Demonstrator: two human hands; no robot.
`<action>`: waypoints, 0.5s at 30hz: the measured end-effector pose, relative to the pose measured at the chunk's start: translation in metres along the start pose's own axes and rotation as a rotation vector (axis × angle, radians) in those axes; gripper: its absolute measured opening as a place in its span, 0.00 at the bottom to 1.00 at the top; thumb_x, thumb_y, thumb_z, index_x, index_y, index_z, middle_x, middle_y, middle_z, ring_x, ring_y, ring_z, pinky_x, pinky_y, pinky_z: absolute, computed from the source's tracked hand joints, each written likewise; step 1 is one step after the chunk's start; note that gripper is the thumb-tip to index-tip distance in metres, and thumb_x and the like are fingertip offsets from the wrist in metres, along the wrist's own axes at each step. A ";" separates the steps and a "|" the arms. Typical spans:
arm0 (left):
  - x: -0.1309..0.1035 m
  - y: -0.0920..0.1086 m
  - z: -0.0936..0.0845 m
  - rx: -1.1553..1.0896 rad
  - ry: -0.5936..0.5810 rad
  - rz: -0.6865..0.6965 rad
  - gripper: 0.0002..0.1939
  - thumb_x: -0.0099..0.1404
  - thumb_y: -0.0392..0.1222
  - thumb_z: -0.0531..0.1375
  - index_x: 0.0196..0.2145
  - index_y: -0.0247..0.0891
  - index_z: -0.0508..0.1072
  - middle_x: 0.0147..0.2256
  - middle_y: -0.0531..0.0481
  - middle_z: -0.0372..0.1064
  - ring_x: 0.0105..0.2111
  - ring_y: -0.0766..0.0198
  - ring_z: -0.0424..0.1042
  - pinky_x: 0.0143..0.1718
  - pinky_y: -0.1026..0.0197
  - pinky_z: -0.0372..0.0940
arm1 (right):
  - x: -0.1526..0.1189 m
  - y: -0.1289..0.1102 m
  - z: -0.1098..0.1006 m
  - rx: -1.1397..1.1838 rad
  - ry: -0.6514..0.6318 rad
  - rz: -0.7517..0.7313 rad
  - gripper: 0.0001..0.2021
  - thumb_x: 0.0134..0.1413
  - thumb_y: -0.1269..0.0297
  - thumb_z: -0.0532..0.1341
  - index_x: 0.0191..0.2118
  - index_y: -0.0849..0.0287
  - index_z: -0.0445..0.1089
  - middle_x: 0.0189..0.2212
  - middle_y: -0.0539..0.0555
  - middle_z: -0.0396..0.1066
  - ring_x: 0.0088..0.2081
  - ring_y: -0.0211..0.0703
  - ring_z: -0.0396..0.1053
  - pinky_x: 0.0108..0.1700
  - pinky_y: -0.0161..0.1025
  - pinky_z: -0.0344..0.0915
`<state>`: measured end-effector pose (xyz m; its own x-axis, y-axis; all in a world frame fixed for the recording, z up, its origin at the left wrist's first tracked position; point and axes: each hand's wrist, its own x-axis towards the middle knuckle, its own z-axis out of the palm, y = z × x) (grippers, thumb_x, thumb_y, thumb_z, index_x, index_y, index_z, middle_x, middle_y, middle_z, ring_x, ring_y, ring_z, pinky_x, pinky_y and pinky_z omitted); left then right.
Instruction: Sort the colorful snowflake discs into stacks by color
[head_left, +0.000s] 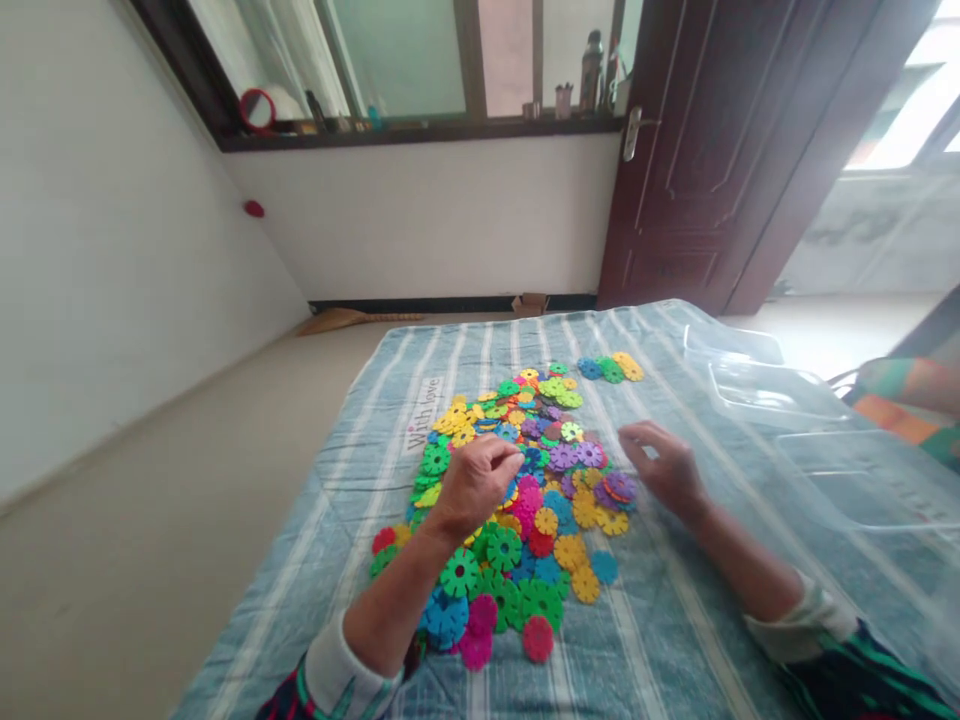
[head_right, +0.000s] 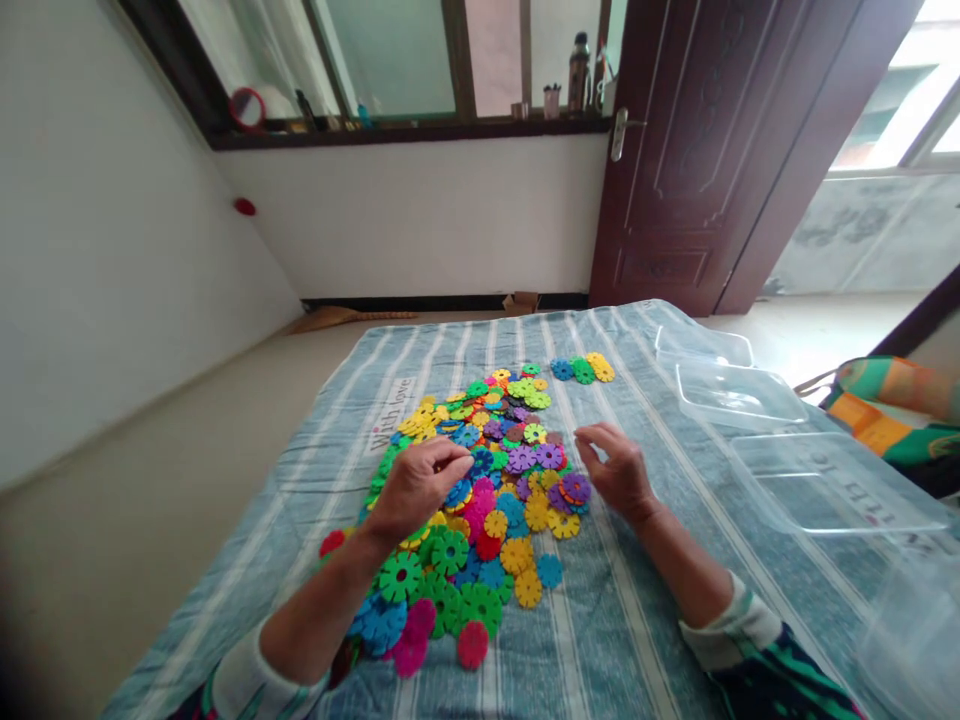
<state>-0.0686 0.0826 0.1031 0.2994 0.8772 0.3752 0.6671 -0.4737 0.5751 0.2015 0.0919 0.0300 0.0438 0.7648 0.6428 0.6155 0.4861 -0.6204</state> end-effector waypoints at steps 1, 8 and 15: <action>0.000 0.004 0.004 -0.028 -0.014 0.006 0.11 0.61 0.39 0.55 0.24 0.36 0.73 0.23 0.53 0.67 0.27 0.68 0.67 0.32 0.65 0.61 | -0.001 -0.009 0.003 0.042 -0.039 -0.043 0.08 0.55 0.64 0.57 0.32 0.58 0.73 0.30 0.52 0.73 0.31 0.38 0.70 0.36 0.35 0.66; -0.002 0.029 0.020 -0.125 -0.098 0.067 0.11 0.62 0.39 0.55 0.23 0.37 0.72 0.24 0.53 0.66 0.27 0.68 0.66 0.30 0.67 0.59 | -0.009 -0.054 0.021 0.256 -0.209 -0.083 0.08 0.54 0.63 0.60 0.38 0.59 0.73 0.27 0.51 0.73 0.28 0.35 0.68 0.31 0.32 0.66; 0.001 0.029 0.012 -0.114 -0.106 0.073 0.13 0.62 0.43 0.54 0.24 0.37 0.73 0.25 0.51 0.68 0.28 0.67 0.68 0.31 0.65 0.61 | -0.012 -0.057 0.027 0.332 -0.211 0.062 0.09 0.52 0.62 0.62 0.34 0.61 0.76 0.23 0.50 0.73 0.24 0.34 0.66 0.27 0.30 0.64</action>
<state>-0.0409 0.0710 0.1115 0.4186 0.8408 0.3433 0.5609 -0.5366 0.6304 0.1450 0.0660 0.0455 -0.1109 0.8503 0.5145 0.3275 0.5200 -0.7888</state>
